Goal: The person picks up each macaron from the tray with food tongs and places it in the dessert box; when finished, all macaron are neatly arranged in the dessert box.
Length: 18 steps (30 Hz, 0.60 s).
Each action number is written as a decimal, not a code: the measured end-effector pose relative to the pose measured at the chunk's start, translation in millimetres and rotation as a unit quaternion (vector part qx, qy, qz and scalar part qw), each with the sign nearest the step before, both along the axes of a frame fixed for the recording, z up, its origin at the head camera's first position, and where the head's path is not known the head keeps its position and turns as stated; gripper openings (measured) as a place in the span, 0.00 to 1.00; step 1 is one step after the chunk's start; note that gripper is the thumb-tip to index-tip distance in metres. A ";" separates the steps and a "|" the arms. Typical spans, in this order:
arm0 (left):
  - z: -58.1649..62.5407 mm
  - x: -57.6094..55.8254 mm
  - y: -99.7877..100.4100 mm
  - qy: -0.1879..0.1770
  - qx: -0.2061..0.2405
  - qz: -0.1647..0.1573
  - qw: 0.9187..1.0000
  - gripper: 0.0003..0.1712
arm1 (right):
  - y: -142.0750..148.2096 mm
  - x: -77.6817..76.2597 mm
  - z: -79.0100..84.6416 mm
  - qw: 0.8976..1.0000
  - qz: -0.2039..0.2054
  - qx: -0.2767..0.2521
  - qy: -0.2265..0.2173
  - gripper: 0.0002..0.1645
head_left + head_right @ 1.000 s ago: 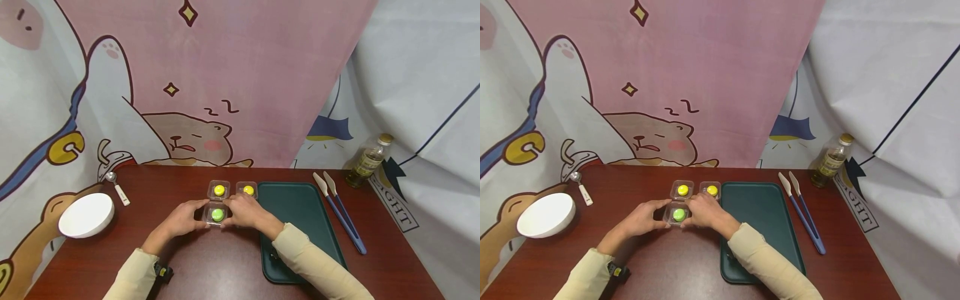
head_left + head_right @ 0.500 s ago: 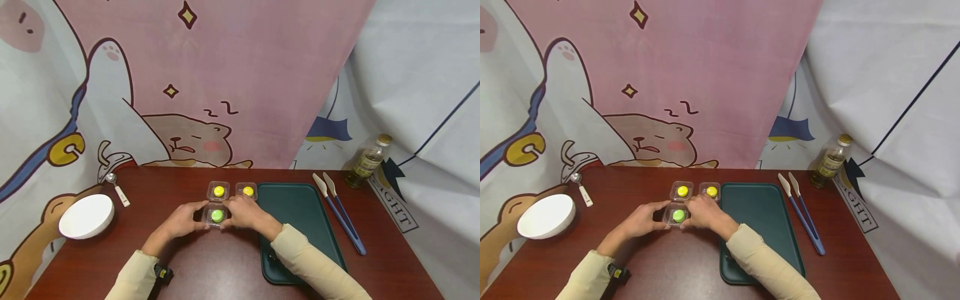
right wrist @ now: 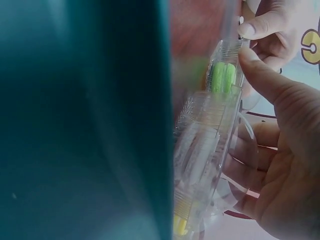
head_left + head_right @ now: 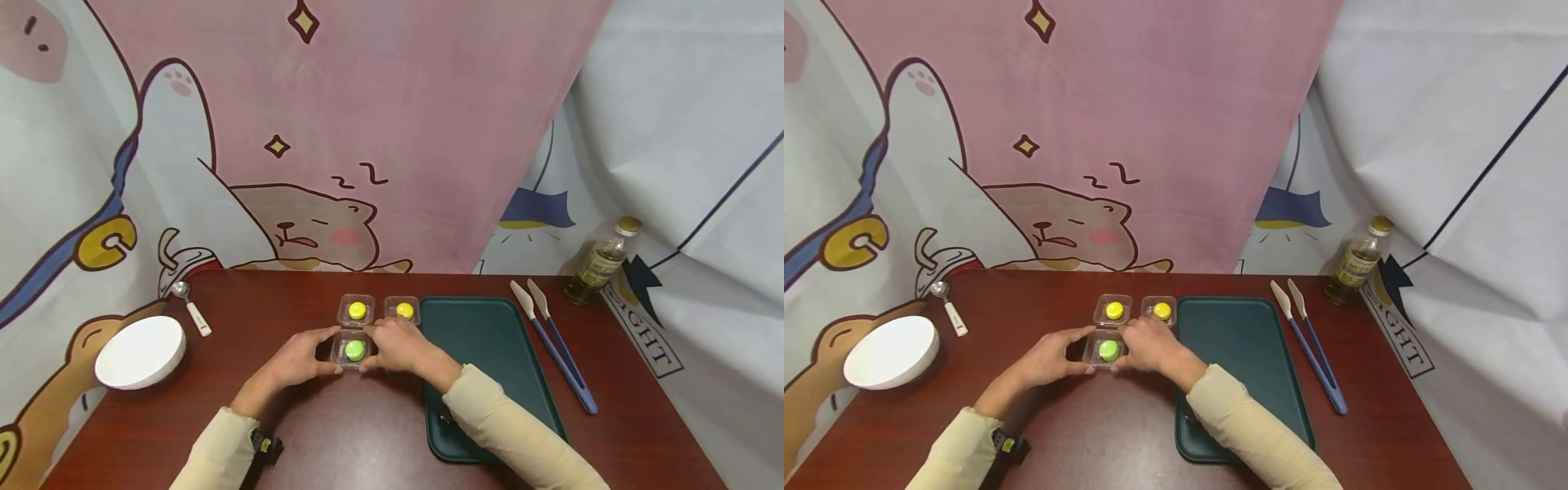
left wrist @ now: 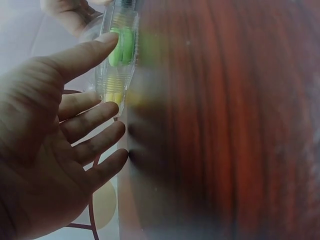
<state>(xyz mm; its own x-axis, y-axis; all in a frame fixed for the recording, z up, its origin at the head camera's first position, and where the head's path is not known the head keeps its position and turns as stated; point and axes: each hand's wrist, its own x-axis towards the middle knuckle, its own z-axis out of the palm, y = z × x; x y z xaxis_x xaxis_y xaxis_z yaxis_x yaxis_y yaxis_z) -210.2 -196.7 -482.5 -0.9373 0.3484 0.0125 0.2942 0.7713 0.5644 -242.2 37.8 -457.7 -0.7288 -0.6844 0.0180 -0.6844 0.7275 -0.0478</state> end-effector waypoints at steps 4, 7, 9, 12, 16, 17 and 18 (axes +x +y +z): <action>0.3 -0.2 -0.8 0.000 -0.001 -0.002 1.000 0.49 | 1.8 0.2 -0.5 1.000 -0.006 -0.004 0.002 0.41; 0.4 -0.6 -2.2 -0.002 -0.001 -0.004 1.000 0.52 | 3.9 -0.1 0.9 1.000 -0.009 -0.006 0.002 0.43; 0.7 -0.5 -3.5 -0.005 -0.002 -0.003 1.000 0.54 | 6.1 -0.6 3.0 1.000 -0.008 -0.011 0.000 0.43; 3.2 -1.2 -4.1 -0.002 0.000 -0.001 1.000 0.53 | 12.0 -2.6 6.9 1.000 -0.001 -0.025 0.011 0.44; 12.4 -4.7 3.2 0.029 0.004 0.012 0.999 0.49 | 27.2 -7.4 10.7 0.997 0.009 -0.066 0.044 0.41; 15.6 -6.3 6.6 0.046 0.000 0.020 0.999 0.48 | 31.9 -8.9 11.9 0.996 0.007 -0.076 0.045 0.40; 19.3 -8.3 10.6 0.061 -0.007 0.031 0.998 0.47 | 36.6 -10.1 13.8 0.995 0.002 -0.086 0.044 0.39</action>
